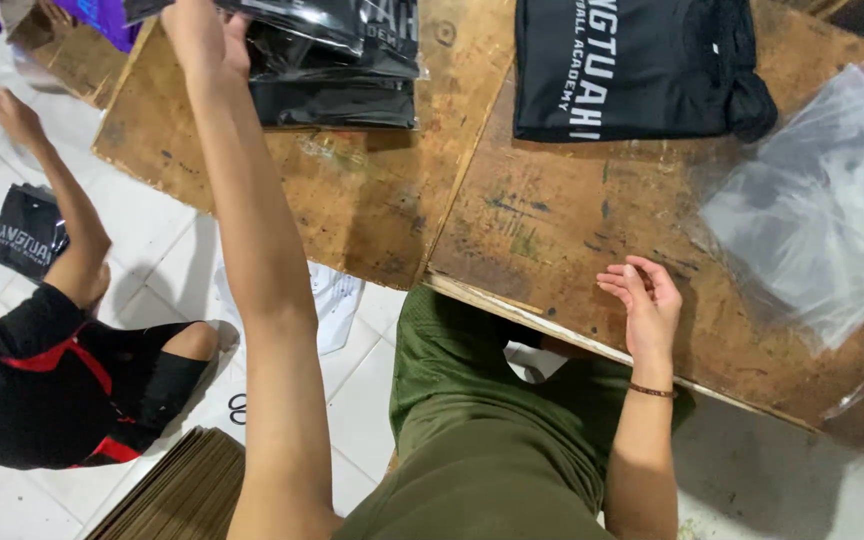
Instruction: Packing folded black t-shirts into clear plastic bags on a wooden work surface.
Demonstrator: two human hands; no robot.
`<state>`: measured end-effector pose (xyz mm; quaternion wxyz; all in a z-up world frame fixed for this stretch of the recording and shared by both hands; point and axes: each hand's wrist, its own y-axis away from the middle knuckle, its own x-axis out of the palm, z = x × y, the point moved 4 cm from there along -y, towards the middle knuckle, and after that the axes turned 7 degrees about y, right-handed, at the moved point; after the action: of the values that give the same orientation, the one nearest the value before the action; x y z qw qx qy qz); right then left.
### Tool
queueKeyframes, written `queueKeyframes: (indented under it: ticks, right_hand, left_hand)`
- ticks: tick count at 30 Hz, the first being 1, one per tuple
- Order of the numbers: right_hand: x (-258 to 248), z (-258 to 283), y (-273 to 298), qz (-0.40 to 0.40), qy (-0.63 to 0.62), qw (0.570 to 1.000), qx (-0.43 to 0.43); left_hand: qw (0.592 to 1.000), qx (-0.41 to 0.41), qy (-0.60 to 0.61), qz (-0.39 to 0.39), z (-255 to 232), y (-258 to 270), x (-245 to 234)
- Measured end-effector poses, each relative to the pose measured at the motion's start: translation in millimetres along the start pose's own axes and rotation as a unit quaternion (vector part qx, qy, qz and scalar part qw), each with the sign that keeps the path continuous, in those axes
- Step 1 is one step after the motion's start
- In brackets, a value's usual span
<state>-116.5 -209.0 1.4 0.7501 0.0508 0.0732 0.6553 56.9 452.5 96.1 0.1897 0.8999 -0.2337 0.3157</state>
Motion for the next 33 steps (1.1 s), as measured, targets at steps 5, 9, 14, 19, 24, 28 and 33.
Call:
queueKeyframes:
  ticks: [5,9,14,19,24,28,33]
  right_hand:
    - [-3,-10,-4,-0.030,-0.005,0.999,-0.011]
    - [-12,-23,-26,-0.047,0.064,0.996,-0.030]
    - [-57,30,-34,-0.162,0.318,0.932,-0.063]
    - [-152,30,-64,-0.309,0.502,0.746,-0.310]
    - [-270,5,-106,-0.340,0.478,0.804,-0.097]
    - [-281,19,-112,-0.179,0.575,0.771,-0.206]
    - [-295,24,-138,-0.260,0.635,0.669,-0.285]
  left_hand:
    - [0.976,0.140,-0.162,0.046,-36,167,40]
    - [0.750,0.069,-0.075,0.654,-93,408,99]
    - [0.525,-0.098,0.081,0.842,-79,504,77]
    - [0.536,-0.041,0.194,0.821,-68,564,48]
    - [0.550,-0.026,0.258,0.794,-61,594,40]
    - [0.574,-0.065,0.297,0.760,-49,608,42]
    - [0.656,-0.138,0.242,0.702,-27,630,26]
